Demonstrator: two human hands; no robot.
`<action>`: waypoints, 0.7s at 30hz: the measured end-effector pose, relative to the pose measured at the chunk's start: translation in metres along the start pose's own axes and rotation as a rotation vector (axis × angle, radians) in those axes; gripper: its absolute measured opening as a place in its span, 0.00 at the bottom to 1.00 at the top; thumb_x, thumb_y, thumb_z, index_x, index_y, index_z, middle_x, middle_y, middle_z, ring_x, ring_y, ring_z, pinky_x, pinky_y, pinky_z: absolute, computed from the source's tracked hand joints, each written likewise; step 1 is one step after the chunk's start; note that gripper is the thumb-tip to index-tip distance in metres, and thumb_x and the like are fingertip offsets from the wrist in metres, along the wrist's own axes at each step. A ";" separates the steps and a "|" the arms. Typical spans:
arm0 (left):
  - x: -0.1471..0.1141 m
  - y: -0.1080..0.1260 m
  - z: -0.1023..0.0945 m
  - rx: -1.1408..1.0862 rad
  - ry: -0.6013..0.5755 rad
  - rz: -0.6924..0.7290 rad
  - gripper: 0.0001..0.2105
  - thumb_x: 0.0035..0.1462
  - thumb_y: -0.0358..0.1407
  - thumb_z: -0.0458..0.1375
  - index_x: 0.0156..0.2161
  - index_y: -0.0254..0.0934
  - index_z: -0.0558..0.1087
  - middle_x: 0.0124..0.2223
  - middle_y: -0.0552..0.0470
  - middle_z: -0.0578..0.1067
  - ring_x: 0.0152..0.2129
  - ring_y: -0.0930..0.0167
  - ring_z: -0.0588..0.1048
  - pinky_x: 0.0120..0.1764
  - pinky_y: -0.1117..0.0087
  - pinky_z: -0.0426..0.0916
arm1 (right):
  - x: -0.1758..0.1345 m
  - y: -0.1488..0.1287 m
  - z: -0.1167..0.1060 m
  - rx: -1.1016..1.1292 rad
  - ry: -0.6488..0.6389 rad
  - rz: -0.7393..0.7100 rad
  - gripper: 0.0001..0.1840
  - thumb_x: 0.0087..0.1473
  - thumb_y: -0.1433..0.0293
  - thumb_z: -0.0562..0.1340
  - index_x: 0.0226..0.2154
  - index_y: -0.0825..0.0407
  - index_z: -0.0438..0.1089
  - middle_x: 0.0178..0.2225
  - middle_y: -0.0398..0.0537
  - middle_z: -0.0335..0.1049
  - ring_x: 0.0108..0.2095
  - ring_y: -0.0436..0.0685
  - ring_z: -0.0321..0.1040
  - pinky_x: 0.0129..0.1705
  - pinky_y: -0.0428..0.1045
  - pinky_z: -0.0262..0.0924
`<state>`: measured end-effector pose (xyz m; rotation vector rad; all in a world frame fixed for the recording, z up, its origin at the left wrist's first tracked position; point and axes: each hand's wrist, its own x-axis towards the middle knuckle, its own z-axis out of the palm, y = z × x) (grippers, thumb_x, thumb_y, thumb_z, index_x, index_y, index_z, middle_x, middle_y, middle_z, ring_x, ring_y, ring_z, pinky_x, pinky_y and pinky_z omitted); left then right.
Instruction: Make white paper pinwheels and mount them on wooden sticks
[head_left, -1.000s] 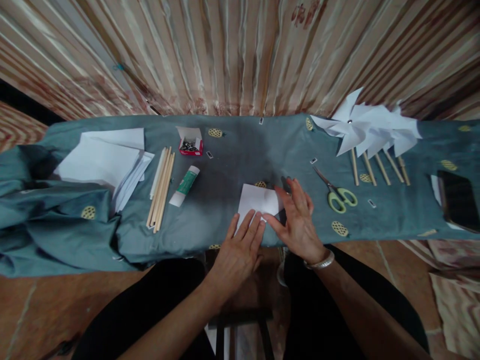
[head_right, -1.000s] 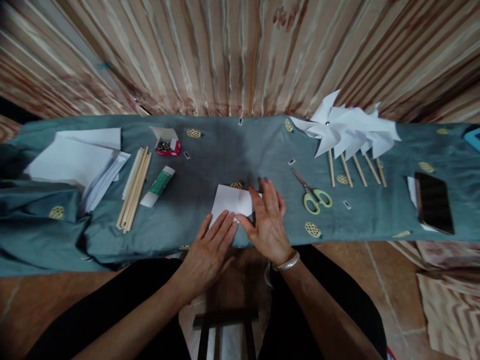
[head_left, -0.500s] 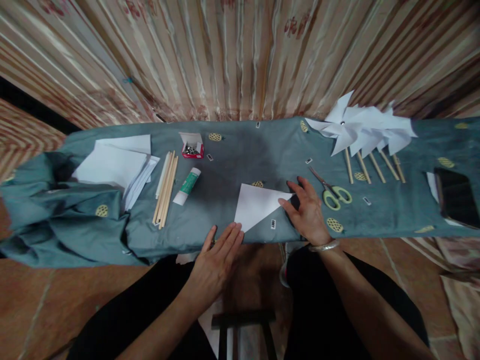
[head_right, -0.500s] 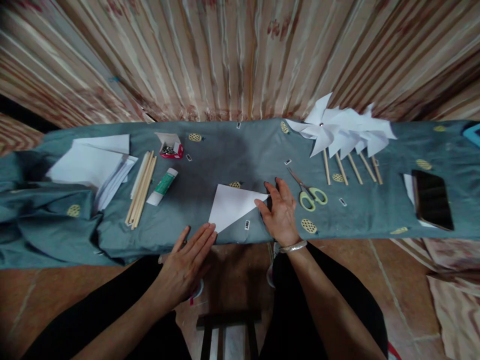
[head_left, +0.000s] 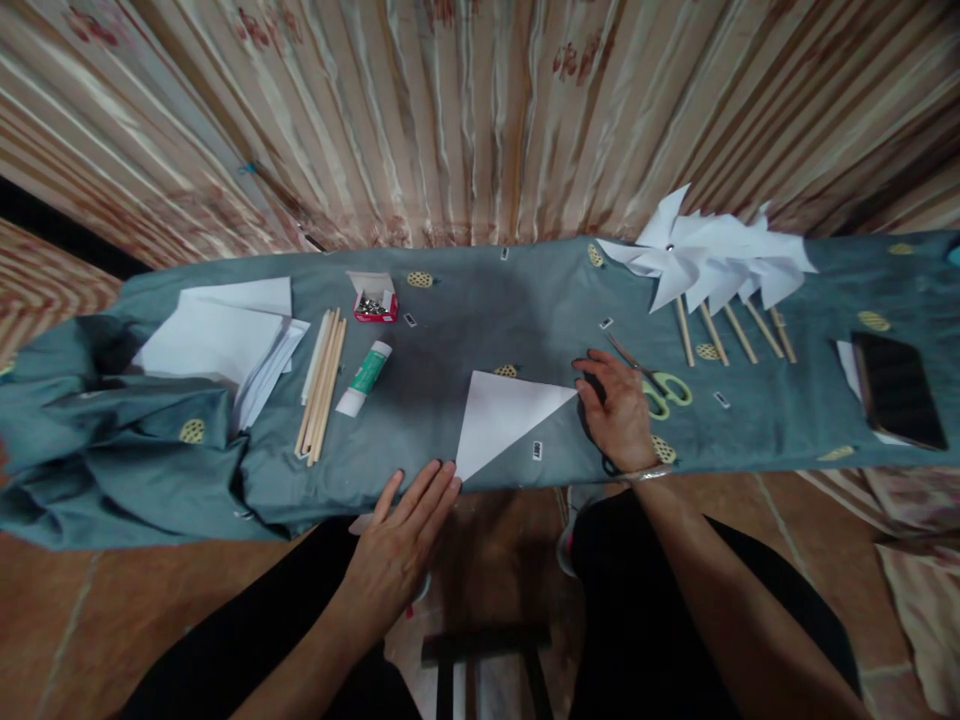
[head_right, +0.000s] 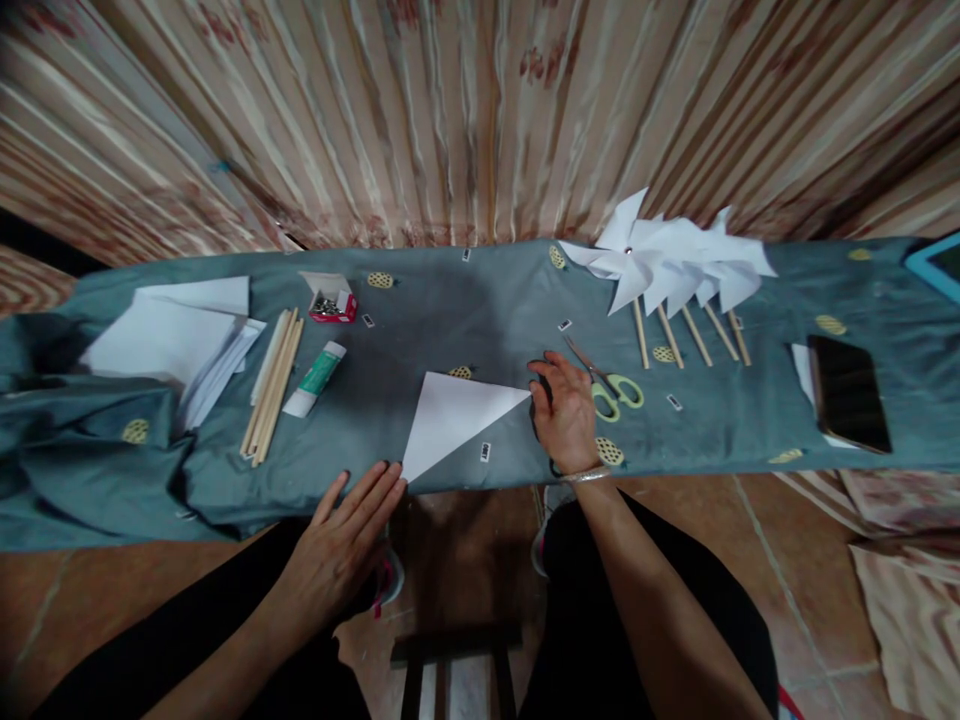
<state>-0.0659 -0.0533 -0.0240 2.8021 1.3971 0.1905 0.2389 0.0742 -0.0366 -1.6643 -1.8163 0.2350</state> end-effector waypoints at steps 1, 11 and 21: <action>0.000 0.000 0.001 0.002 0.007 -0.008 0.25 0.61 0.27 0.47 0.63 0.36 0.60 0.64 0.46 0.64 0.63 0.65 0.58 0.65 0.56 0.45 | 0.001 0.000 -0.001 0.011 0.004 0.001 0.16 0.59 0.67 0.54 0.46 0.50 0.72 0.53 0.55 0.69 0.56 0.66 0.62 0.58 0.66 0.54; 0.015 -0.001 -0.005 -0.079 0.111 -0.025 0.31 0.61 0.29 0.52 0.67 0.32 0.48 0.63 0.35 0.64 0.62 0.61 0.61 0.62 0.52 0.51 | 0.008 -0.032 -0.010 0.107 -0.174 -0.126 0.20 0.61 0.60 0.54 0.51 0.50 0.69 0.58 0.56 0.64 0.59 0.65 0.60 0.59 0.64 0.55; 0.048 -0.011 -0.011 -0.335 0.158 -0.226 0.34 0.63 0.38 0.52 0.68 0.39 0.39 0.64 0.35 0.62 0.63 0.59 0.59 0.61 0.47 0.55 | 0.007 -0.045 0.005 -0.020 -0.324 -0.222 0.22 0.56 0.56 0.61 0.50 0.49 0.69 0.61 0.57 0.60 0.61 0.68 0.57 0.59 0.66 0.54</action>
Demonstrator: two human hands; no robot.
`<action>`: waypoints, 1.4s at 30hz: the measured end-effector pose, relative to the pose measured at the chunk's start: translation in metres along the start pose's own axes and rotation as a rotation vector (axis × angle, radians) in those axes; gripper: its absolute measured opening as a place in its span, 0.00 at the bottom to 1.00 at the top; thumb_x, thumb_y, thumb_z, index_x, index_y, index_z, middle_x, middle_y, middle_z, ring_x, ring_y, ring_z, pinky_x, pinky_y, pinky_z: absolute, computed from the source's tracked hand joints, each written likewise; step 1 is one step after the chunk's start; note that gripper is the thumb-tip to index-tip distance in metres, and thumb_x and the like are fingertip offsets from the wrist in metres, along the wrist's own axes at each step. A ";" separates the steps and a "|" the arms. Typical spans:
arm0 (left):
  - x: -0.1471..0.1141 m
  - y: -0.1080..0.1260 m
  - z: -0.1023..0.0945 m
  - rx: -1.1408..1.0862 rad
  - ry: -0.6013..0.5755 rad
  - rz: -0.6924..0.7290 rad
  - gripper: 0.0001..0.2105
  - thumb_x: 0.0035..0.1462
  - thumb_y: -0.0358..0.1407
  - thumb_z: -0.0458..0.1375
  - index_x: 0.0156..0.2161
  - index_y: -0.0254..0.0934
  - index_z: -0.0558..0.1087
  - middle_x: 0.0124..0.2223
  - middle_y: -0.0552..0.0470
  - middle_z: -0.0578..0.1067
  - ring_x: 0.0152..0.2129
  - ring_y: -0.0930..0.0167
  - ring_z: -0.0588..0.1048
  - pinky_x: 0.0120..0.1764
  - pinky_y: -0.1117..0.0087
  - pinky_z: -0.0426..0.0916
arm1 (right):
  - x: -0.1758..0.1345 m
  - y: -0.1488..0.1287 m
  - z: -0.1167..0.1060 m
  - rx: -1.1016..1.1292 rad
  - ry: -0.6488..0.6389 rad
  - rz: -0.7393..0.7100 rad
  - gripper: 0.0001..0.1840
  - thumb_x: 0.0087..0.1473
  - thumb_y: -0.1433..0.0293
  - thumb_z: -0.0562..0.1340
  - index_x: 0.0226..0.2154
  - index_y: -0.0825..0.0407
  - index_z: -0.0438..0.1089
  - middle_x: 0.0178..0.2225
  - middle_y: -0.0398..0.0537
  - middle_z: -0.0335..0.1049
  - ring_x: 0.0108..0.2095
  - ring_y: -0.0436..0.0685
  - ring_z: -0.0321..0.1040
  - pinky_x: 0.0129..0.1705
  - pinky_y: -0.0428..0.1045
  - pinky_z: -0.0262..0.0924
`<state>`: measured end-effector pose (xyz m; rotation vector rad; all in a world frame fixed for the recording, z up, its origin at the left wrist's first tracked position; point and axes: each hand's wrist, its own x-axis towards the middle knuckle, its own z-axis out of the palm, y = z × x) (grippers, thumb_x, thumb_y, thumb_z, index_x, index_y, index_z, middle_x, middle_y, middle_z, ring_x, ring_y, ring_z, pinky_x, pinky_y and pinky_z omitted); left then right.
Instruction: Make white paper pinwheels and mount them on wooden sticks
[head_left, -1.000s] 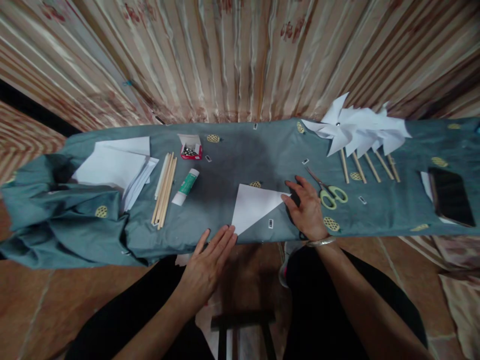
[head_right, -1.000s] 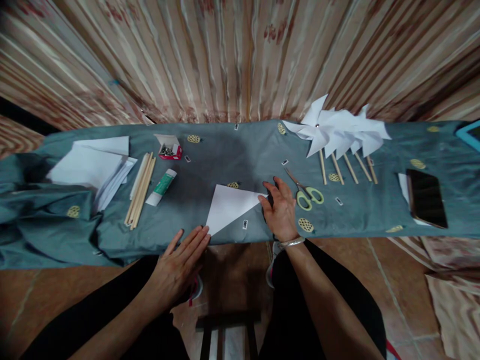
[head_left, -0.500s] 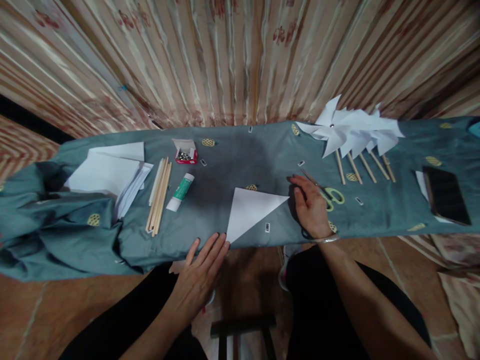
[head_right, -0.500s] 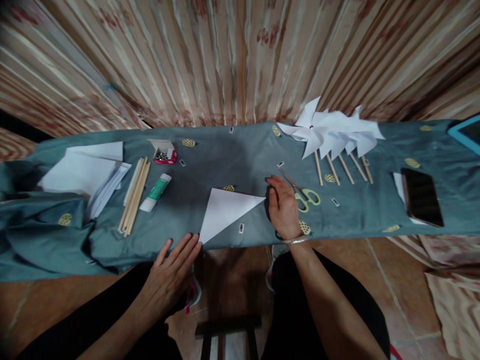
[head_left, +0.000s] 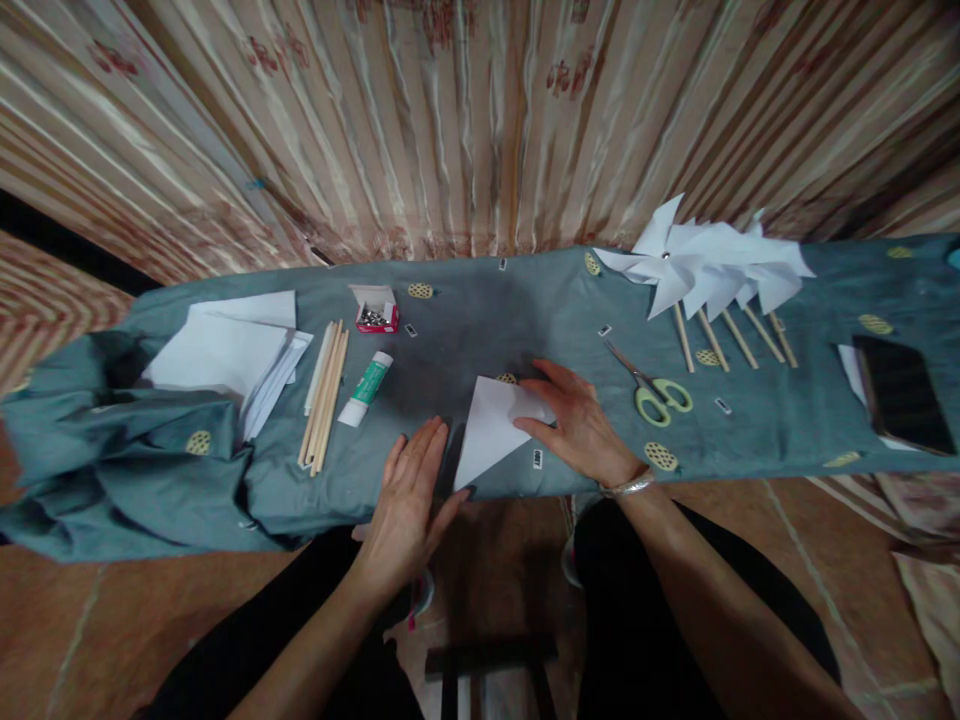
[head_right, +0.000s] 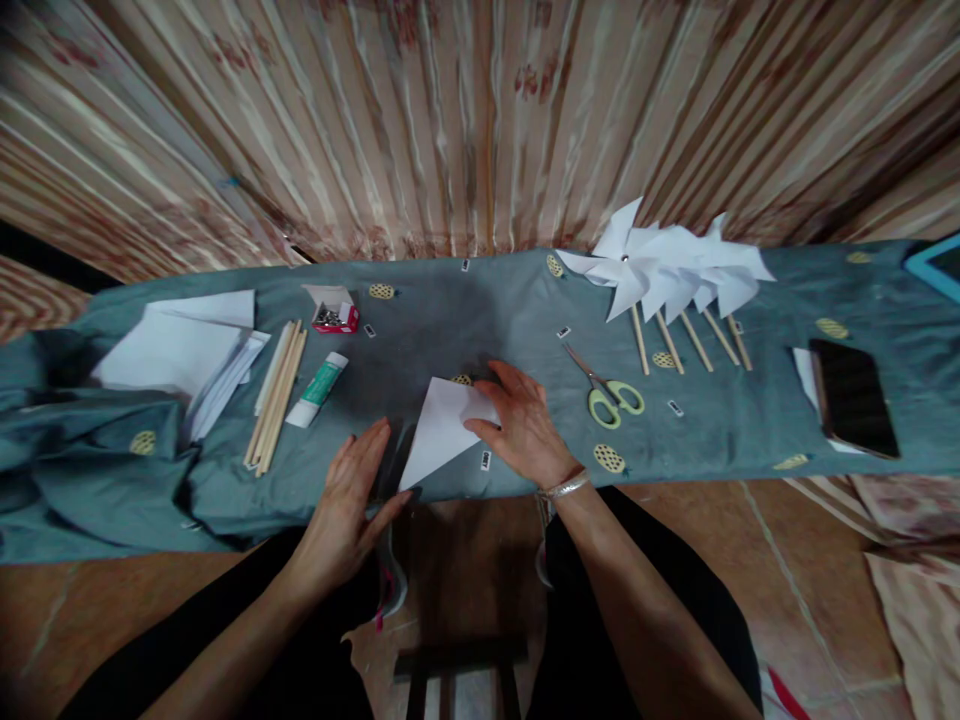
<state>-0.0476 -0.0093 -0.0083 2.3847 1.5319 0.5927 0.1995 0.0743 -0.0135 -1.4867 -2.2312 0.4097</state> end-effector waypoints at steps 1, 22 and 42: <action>0.002 0.000 0.000 -0.021 0.011 -0.012 0.34 0.63 0.39 0.52 0.68 0.39 0.40 0.64 0.35 0.62 0.62 0.59 0.60 0.61 0.47 0.55 | 0.001 -0.001 0.000 0.006 -0.003 0.005 0.20 0.56 0.57 0.61 0.49 0.49 0.70 0.60 0.57 0.61 0.61 0.67 0.57 0.59 0.66 0.54; 0.016 -0.013 0.009 -0.233 -0.053 -0.113 0.34 0.57 0.37 0.59 0.66 0.38 0.51 0.65 0.39 0.61 0.65 0.55 0.51 0.61 0.45 0.54 | 0.006 -0.010 0.003 0.024 -0.067 -0.029 0.27 0.55 0.59 0.61 0.56 0.50 0.64 0.60 0.56 0.62 0.59 0.68 0.59 0.59 0.65 0.53; 0.024 -0.004 0.005 -0.258 0.011 -0.225 0.22 0.55 0.41 0.62 0.54 0.37 0.70 0.58 0.41 0.70 0.60 0.55 0.61 0.59 0.48 0.56 | 0.011 -0.017 0.007 0.037 -0.054 0.015 0.29 0.56 0.60 0.61 0.57 0.55 0.63 0.61 0.60 0.60 0.61 0.68 0.57 0.61 0.65 0.53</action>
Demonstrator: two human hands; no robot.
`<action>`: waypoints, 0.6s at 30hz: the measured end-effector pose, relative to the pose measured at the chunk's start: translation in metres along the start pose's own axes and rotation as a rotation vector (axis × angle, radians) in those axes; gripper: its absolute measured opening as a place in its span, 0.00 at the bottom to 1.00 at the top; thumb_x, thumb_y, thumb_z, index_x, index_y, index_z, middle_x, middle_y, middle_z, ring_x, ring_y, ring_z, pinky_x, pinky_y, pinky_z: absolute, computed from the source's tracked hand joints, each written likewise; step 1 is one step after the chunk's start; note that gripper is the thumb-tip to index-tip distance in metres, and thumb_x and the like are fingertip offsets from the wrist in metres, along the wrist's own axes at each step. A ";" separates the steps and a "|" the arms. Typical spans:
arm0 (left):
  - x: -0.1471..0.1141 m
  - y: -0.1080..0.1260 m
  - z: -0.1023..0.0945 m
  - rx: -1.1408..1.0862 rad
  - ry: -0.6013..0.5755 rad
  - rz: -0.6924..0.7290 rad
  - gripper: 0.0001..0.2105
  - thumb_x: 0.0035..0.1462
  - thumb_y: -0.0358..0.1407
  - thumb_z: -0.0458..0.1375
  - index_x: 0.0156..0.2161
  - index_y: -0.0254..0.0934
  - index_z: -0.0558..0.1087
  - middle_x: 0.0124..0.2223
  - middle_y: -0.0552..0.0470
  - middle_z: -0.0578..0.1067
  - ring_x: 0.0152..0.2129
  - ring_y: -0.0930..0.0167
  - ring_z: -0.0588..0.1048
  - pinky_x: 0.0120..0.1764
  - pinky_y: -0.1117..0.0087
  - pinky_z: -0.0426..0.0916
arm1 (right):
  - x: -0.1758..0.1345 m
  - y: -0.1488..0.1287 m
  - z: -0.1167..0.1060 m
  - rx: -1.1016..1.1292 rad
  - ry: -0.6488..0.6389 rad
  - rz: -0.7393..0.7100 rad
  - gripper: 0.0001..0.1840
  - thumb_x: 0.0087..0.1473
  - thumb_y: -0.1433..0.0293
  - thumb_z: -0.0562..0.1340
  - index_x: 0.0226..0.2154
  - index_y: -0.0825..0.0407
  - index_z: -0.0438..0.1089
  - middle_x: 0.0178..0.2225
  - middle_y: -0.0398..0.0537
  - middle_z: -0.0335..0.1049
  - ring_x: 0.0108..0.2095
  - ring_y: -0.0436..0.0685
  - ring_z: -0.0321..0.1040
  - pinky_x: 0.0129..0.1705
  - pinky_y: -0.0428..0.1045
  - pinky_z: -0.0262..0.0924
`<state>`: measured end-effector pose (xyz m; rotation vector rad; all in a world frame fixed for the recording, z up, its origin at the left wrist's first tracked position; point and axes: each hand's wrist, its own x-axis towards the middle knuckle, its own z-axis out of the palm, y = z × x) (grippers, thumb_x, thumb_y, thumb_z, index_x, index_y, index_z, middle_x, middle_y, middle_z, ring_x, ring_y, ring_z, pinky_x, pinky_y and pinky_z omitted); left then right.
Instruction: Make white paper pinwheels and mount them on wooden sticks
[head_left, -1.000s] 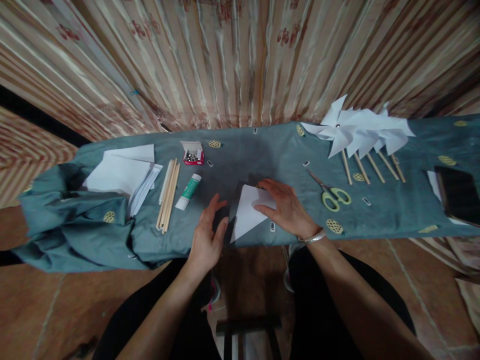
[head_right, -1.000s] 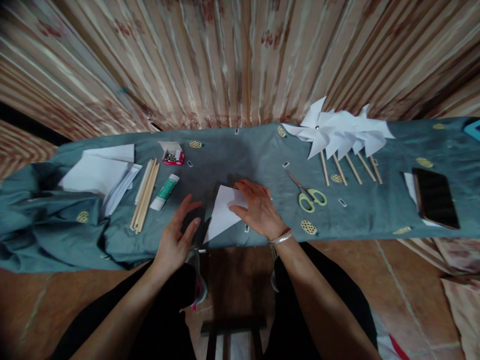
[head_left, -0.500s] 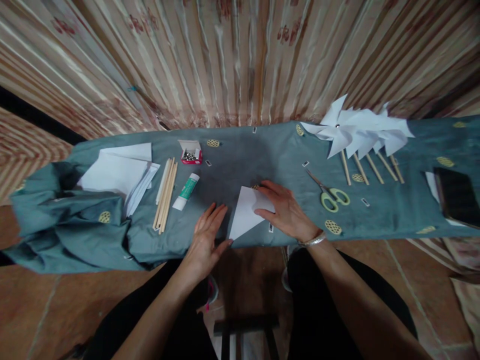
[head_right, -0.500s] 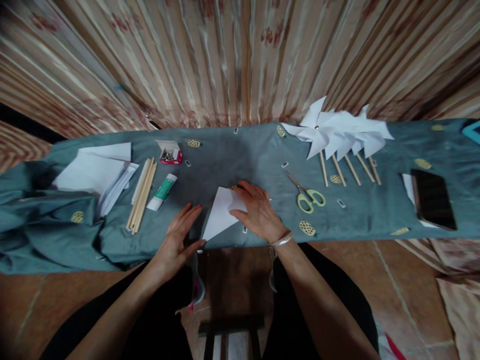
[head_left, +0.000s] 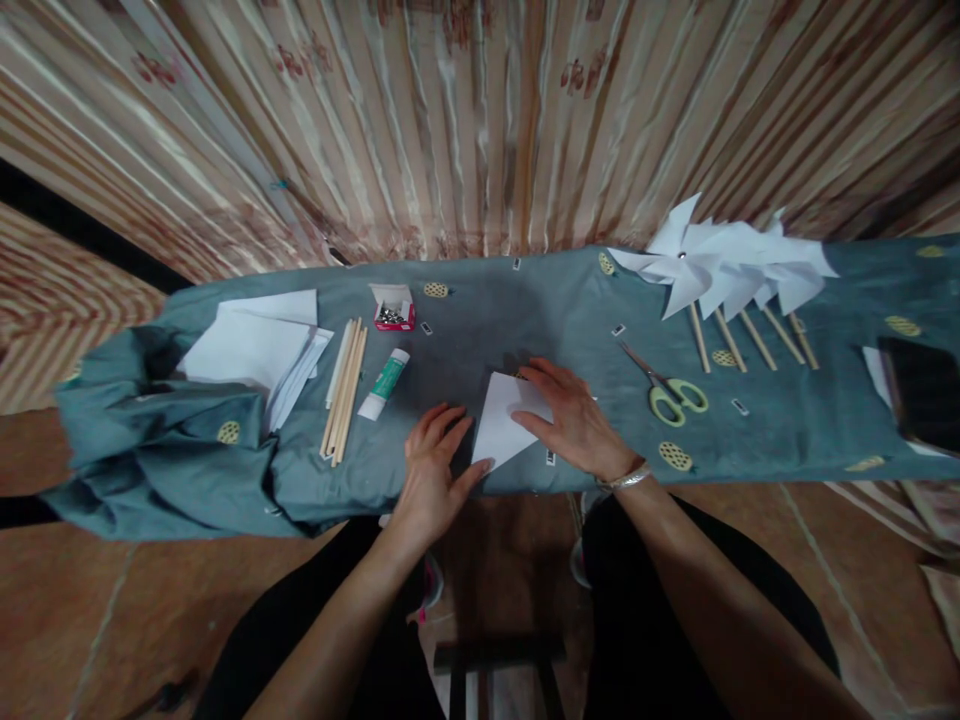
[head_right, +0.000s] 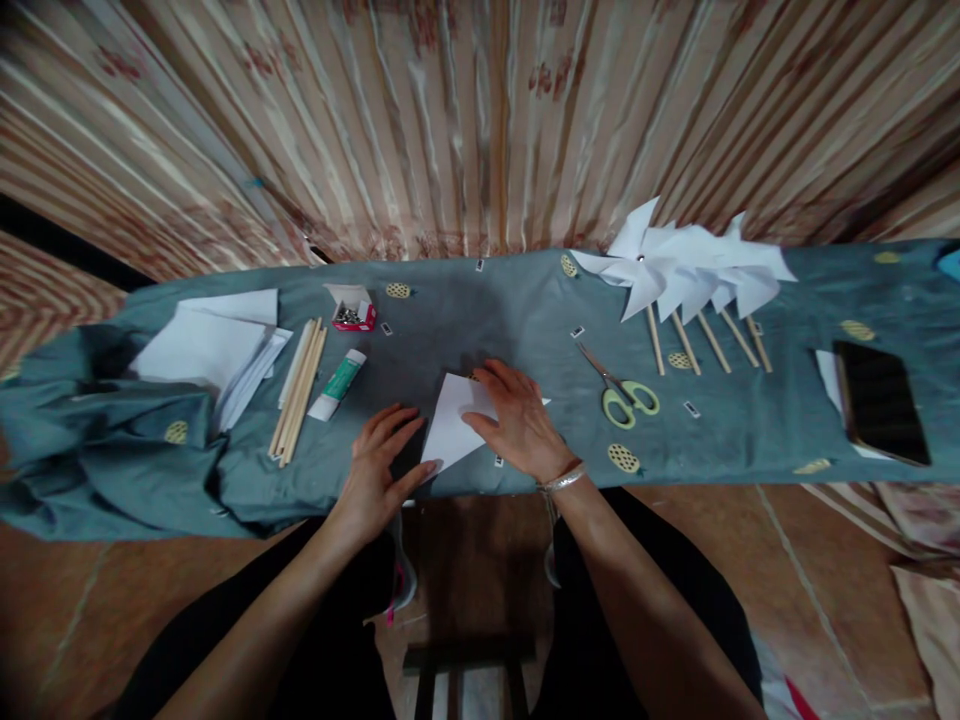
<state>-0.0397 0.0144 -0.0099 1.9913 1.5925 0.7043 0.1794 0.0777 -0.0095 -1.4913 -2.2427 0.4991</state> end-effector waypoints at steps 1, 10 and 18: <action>0.003 0.002 0.003 0.015 -0.003 -0.006 0.22 0.55 0.40 0.61 0.54 0.36 0.70 0.58 0.40 0.69 0.60 0.55 0.60 0.59 0.48 0.56 | 0.000 0.000 0.001 0.003 0.003 -0.005 0.28 0.56 0.60 0.61 0.57 0.54 0.63 0.61 0.60 0.60 0.61 0.68 0.57 0.61 0.65 0.53; 0.015 0.014 0.013 -0.020 0.003 -0.046 0.19 0.55 0.33 0.59 0.53 0.38 0.70 0.59 0.44 0.70 0.62 0.58 0.59 0.60 0.48 0.52 | -0.001 0.001 0.001 0.061 0.003 -0.009 0.26 0.55 0.63 0.62 0.54 0.56 0.66 0.60 0.62 0.61 0.61 0.69 0.58 0.61 0.65 0.54; 0.021 0.024 0.017 -0.083 0.005 -0.095 0.15 0.54 0.32 0.60 0.48 0.41 0.73 0.56 0.47 0.73 0.60 0.60 0.62 0.62 0.46 0.48 | -0.003 0.007 -0.001 0.170 0.009 -0.008 0.22 0.53 0.64 0.63 0.51 0.49 0.68 0.58 0.56 0.64 0.59 0.65 0.61 0.59 0.63 0.57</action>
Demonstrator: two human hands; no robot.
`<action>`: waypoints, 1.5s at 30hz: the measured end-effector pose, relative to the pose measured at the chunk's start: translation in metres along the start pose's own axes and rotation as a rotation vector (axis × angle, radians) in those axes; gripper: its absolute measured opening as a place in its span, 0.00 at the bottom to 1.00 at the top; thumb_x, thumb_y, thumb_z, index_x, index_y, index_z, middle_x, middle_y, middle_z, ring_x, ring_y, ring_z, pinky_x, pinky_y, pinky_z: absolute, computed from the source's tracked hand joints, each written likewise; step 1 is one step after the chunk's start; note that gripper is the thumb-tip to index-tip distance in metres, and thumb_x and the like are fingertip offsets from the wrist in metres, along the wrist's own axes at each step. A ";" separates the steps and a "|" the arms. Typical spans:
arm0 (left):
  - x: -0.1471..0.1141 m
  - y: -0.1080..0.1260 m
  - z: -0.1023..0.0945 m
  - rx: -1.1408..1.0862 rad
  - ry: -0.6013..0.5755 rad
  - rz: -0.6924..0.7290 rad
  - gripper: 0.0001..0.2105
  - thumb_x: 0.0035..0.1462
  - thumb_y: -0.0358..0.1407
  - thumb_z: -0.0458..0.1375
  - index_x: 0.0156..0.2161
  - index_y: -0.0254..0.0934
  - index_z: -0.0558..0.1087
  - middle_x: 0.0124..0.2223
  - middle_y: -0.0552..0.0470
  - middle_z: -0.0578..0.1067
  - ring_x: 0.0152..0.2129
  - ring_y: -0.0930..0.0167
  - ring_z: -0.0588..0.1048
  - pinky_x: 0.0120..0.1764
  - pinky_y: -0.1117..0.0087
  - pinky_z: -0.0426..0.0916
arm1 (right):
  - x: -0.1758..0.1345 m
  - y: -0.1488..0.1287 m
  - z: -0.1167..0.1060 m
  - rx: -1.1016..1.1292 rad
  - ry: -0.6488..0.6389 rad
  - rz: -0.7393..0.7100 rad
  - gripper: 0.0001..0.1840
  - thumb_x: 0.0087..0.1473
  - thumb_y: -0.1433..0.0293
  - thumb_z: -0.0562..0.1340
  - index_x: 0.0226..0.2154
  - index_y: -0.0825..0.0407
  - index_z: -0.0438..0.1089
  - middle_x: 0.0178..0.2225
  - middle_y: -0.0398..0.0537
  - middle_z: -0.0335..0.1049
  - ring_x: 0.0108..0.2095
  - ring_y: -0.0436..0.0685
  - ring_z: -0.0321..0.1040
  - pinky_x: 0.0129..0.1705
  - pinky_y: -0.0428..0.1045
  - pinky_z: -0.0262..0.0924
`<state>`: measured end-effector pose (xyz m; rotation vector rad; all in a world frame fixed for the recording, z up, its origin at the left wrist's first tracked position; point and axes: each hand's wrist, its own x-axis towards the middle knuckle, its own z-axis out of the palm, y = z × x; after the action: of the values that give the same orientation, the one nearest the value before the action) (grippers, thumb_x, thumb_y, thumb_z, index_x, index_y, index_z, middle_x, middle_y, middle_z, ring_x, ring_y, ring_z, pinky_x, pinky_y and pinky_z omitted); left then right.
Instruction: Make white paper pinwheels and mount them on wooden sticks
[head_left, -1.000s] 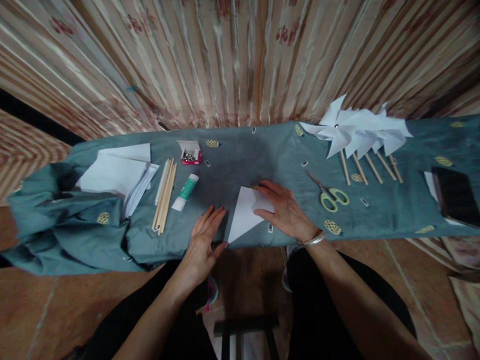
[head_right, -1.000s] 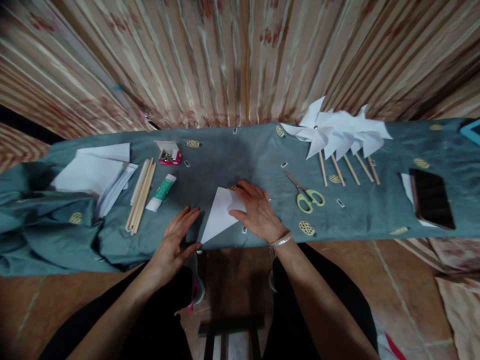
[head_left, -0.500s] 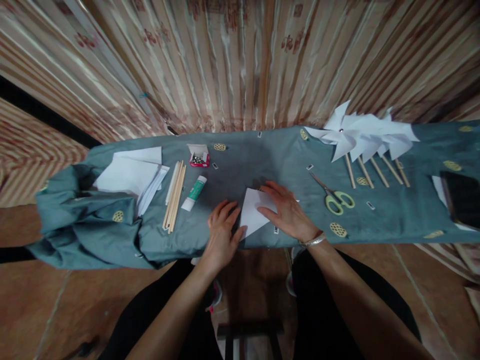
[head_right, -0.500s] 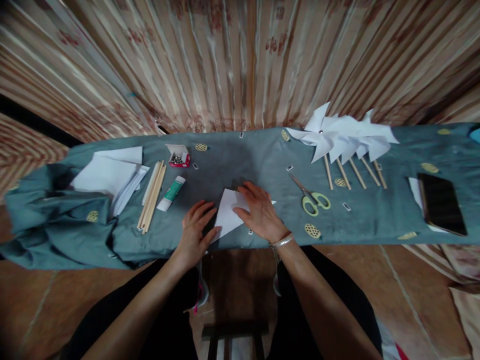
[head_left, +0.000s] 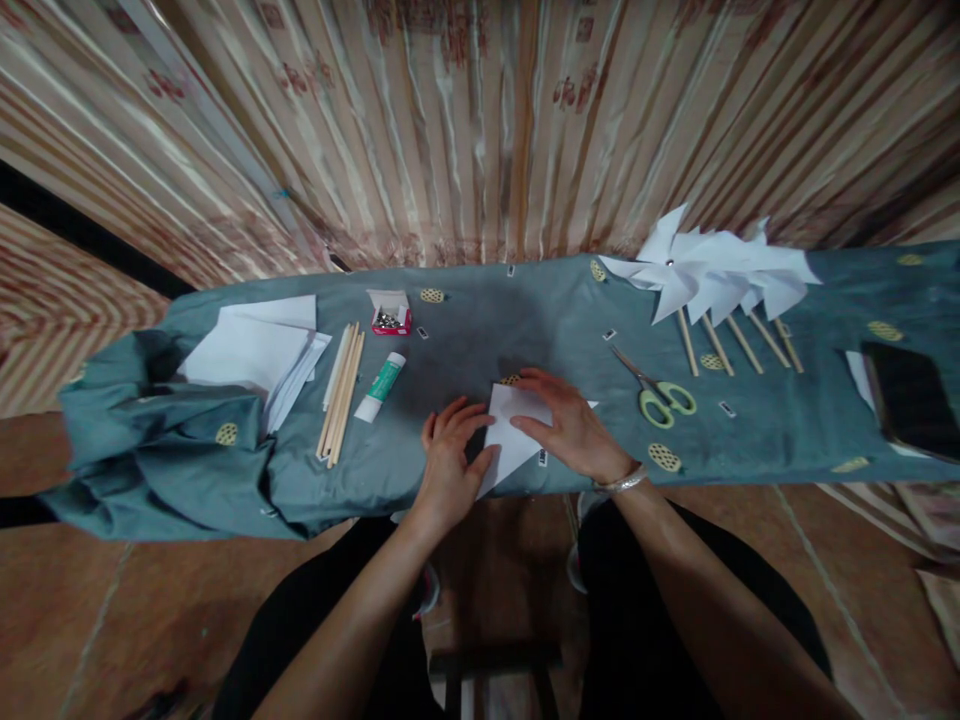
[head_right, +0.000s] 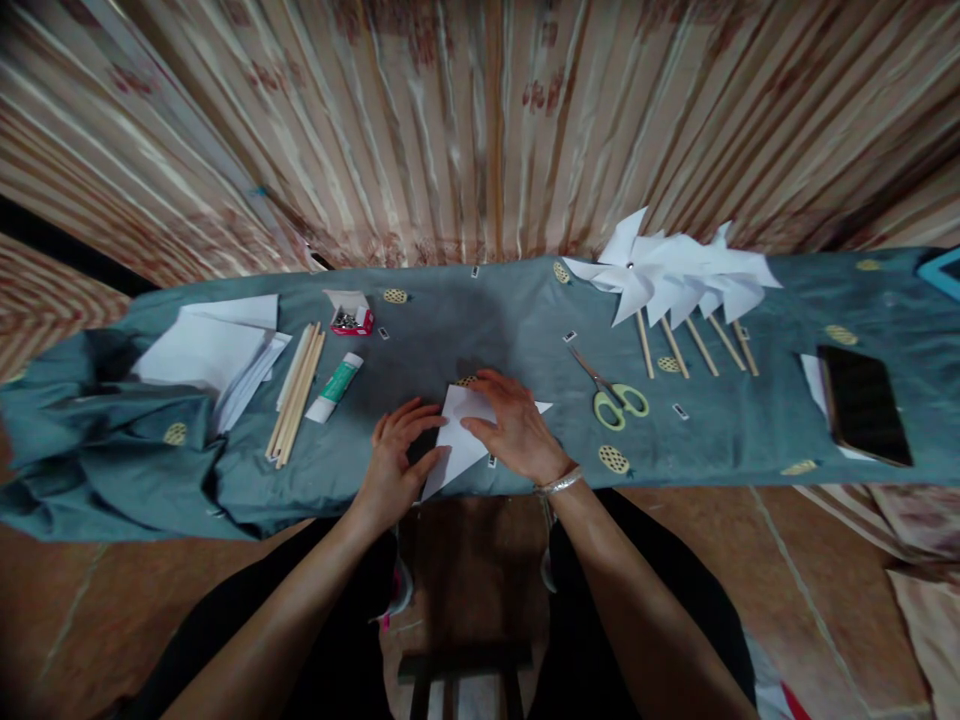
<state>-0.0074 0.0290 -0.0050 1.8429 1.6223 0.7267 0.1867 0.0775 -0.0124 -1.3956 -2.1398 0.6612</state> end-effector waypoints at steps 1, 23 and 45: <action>0.001 0.000 0.000 -0.004 0.012 0.003 0.16 0.55 0.33 0.59 0.49 0.40 0.72 0.57 0.46 0.72 0.60 0.60 0.62 0.61 0.47 0.49 | -0.001 0.000 -0.001 -0.020 0.003 0.005 0.23 0.53 0.64 0.63 0.52 0.49 0.67 0.59 0.56 0.64 0.60 0.65 0.60 0.60 0.64 0.56; 0.003 0.001 0.006 0.046 0.031 0.067 0.18 0.57 0.36 0.57 0.53 0.38 0.71 0.62 0.43 0.67 0.64 0.58 0.56 0.61 0.45 0.51 | -0.008 -0.001 0.000 -0.084 -0.032 0.024 0.28 0.55 0.60 0.61 0.58 0.47 0.63 0.63 0.57 0.56 0.62 0.69 0.54 0.59 0.68 0.53; 0.006 0.012 0.010 -0.145 0.039 0.019 0.13 0.54 0.33 0.61 0.45 0.43 0.75 0.60 0.49 0.70 0.63 0.60 0.57 0.62 0.45 0.49 | -0.009 0.001 0.001 0.031 0.015 0.025 0.20 0.54 0.63 0.61 0.50 0.48 0.67 0.62 0.56 0.59 0.63 0.67 0.55 0.60 0.67 0.54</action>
<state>0.0087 0.0327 -0.0028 1.7535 1.5353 0.8698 0.1903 0.0690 -0.0148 -1.4090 -2.0945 0.6884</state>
